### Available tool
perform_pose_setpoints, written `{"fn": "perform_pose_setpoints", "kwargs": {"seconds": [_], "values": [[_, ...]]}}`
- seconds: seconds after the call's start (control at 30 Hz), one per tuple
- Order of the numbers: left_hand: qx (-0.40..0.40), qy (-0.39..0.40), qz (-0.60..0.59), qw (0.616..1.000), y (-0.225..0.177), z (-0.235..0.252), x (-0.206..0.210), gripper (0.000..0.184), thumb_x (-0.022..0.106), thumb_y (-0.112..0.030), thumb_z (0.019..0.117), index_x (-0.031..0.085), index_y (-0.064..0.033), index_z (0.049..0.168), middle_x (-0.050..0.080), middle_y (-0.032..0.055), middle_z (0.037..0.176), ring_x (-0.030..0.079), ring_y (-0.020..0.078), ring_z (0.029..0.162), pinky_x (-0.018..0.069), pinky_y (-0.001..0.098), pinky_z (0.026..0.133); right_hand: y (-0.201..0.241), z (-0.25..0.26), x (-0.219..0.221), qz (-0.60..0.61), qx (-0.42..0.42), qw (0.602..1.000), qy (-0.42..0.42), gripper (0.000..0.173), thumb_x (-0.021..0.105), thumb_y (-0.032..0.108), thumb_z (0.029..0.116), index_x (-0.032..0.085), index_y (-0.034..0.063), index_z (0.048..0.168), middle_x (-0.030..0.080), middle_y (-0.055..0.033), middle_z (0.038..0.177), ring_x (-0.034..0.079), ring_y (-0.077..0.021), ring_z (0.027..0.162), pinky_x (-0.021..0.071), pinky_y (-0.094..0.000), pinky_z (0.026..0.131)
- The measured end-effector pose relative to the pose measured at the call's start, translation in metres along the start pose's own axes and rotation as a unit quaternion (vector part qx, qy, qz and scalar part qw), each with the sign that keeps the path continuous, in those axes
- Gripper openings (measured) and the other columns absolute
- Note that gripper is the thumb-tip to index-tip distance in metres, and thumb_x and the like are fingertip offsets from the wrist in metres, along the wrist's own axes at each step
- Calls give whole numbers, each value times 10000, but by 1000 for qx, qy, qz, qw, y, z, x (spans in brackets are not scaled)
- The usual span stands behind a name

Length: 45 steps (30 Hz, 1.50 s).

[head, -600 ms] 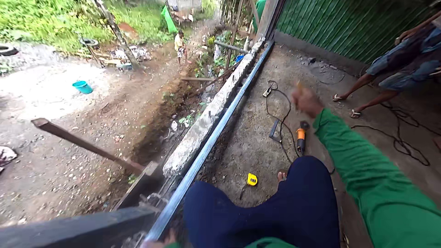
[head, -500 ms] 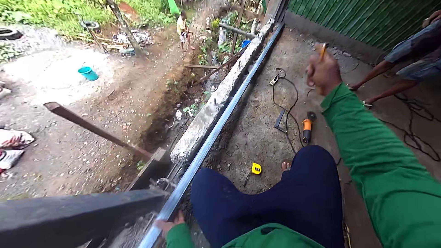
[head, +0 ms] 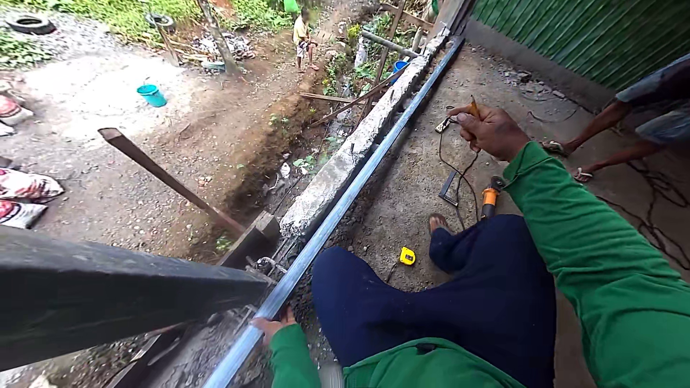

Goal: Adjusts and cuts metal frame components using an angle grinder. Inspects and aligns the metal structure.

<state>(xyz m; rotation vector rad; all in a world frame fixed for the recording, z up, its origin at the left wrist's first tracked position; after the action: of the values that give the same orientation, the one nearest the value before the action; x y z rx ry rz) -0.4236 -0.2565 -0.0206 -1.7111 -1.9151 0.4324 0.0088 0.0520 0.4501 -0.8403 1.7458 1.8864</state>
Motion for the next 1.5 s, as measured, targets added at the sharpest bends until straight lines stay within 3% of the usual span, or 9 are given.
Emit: {"fn": "perform_pose_setpoints", "kwargs": {"seconds": [0.37, 0.57, 0.77, 0.9, 1.1, 1.17, 1.3, 1.4, 1.5], "values": [[-1, -9, 20, 1000, -6, -18, 10, 737, 343, -644, 1062, 324, -119, 1580, 442, 202, 1559, 520, 353, 1367, 515, 585, 1025, -21, 40, 81, 172, 72, 982, 5, 263, 520, 273, 1072, 664, 92, 1197, 568, 51, 718, 517, -79, 537, 505, -278, 519], [-17, -53, 29, 998, -3, -3, 2, 881, 481, -750, 962, 341, -122, 1564, 498, 220, 1504, 595, 380, 1282, 565, 588, 960, -67, 65, 230, 406, 232, 882, -64, 213, 502, 379, 1039, 589, 237, 906, 319, 130, 527, 305, -28, 404, 349, -219, 414], [-30, -84, 67, 994, -15, -18, 13, 818, 432, -679, 1023, 338, -68, 1560, 501, 244, 1495, 610, 374, 1261, 572, 561, 953, -144, 6, 366, 329, 393, 858, 35, 421, 375, 492, 1092, 625, 158, 1138, 392, 81, 622, 326, -55, 445, 347, -243, 433], [-13, -89, 85, 992, -11, -5, 8, 819, 438, -670, 1026, 369, -33, 1536, 546, 249, 1449, 619, 370, 1256, 569, 563, 969, -182, -14, 401, 282, 471, 833, 67, 516, 406, 550, 1074, 559, 116, 1306, 645, -10, 839, 351, -45, 452, 295, -222, 416], [-28, -40, 102, 994, -20, -4, 8, 747, 370, -617, 1067, 327, -57, 1561, 516, 230, 1480, 594, 347, 1278, 550, 532, 994, -187, -1, 430, 362, 508, 780, 51, 707, 388, 710, 1012, 381, 182, 1482, 623, -50, 1086, 359, -42, 497, 306, -207, 442], [-62, -53, 149, 985, -37, -10, 12, 727, 386, -587, 1077, 318, -52, 1565, 501, 253, 1483, 596, 362, 1262, 550, 530, 981, -185, 4, 437, 390, 518, 761, 33, 706, 410, 742, 985, 439, 193, 1428, 553, -25, 960, 360, -51, 509, 320, -210, 452], [-136, -101, 178, 969, -58, -16, 20, 914, 232, -753, 1006, 233, -58, 1600, 460, 305, 1513, 592, 425, 1262, 544, 563, 966, -181, 8, 455, 411, 528, 743, 19, 552, 457, 753, 960, 478, 212, 850, 336, 60, 563, 322, -73, 398, 353, -245, 396], [-95, -162, 126, 974, -54, -7, 22, 924, 133, -790, 985, 159, -124, 1625, 329, 267, 1617, 468, 438, 1400, 497, 649, 1020, -182, 5, 464, 394, 532, 749, 28, 552, 437, 744, 975, 477, 200, 892, 351, 48, 576, 334, -82, 397, 361, -251, 395], [-3, -196, 222, 955, -53, 3, 19, 736, 107, -558, 1095, 182, -49, 1622, 266, 261, 1646, 351, 414, 1483, 409, 667, 1104, -179, 1, 469, 392, 538, 745, 36, 592, 425, 778, 956, 492, 191, 969, 373, 34, 633, 336, -87, 420, 361, -257, 403]]}}
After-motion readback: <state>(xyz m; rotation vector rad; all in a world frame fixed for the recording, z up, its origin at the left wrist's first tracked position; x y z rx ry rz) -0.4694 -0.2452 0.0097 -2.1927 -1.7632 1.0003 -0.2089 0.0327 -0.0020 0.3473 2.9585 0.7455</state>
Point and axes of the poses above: each hand's wrist, its own z-axis towards the middle knuckle, its own x-axis out of the palm, y = z × x, the point moved 2 cm from there along z, towards the middle knuckle
